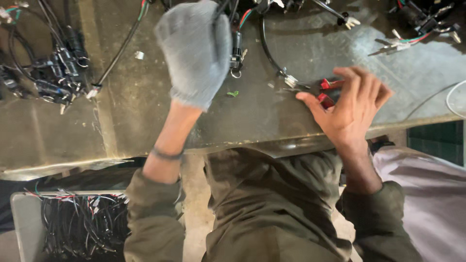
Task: The person repeatedly strips the outer insulation from black wires using red-handled pliers, then pulls out the inner conductors. The person handles multiple wires one at a time, placing finished pieces on the table.
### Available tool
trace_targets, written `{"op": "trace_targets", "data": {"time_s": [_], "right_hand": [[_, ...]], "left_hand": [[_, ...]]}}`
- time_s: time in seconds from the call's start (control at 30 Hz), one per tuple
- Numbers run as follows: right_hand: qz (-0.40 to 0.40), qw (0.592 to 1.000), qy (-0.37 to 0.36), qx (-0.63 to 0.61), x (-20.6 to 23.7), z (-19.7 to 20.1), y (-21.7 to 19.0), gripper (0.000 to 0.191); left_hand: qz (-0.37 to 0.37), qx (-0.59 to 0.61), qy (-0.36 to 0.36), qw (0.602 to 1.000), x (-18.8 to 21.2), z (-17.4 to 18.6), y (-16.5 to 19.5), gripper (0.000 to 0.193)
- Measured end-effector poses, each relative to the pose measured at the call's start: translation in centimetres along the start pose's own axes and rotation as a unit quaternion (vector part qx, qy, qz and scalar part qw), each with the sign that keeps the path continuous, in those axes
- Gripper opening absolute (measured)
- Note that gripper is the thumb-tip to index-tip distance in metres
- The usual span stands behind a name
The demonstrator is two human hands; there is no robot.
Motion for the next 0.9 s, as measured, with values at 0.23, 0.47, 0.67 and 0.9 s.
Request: {"op": "trace_targets", "data": {"time_s": [0.23, 0.47, 0.67, 0.9], "right_hand": [[0.080, 0.984, 0.107, -0.114, 0.2, 5.6, -7.1, 0.050], [0.118, 0.988, -0.049, -0.091, -0.5, 4.2, -8.7, 0.025], [0.066, 0.934, -0.138, -0.322, -0.2, 2.3, -6.5, 0.027], [0.068, 0.924, -0.117, -0.357, 0.5, 3.2, -6.2, 0.026]], "left_hand": [[0.018, 0.267, -0.089, 0.959, 2.6, 7.1, 6.9, 0.028], [0.126, 0.375, -0.166, 0.903, 6.1, 5.9, 8.6, 0.046], [0.225, 0.473, -0.127, 0.842, 8.3, 5.4, 8.1, 0.058], [0.229, 0.438, -0.104, 0.863, 8.4, 5.2, 8.9, 0.051]]}}
Point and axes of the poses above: each hand's wrist, its own x-axis away from the middle knuckle, its own z-axis out of the back of the hand, y = z × x, the point moved 3 cm from there along -x, towards the middle knuckle, and after that the axes turned 11 degrees about -z, right-handed, at the moved point
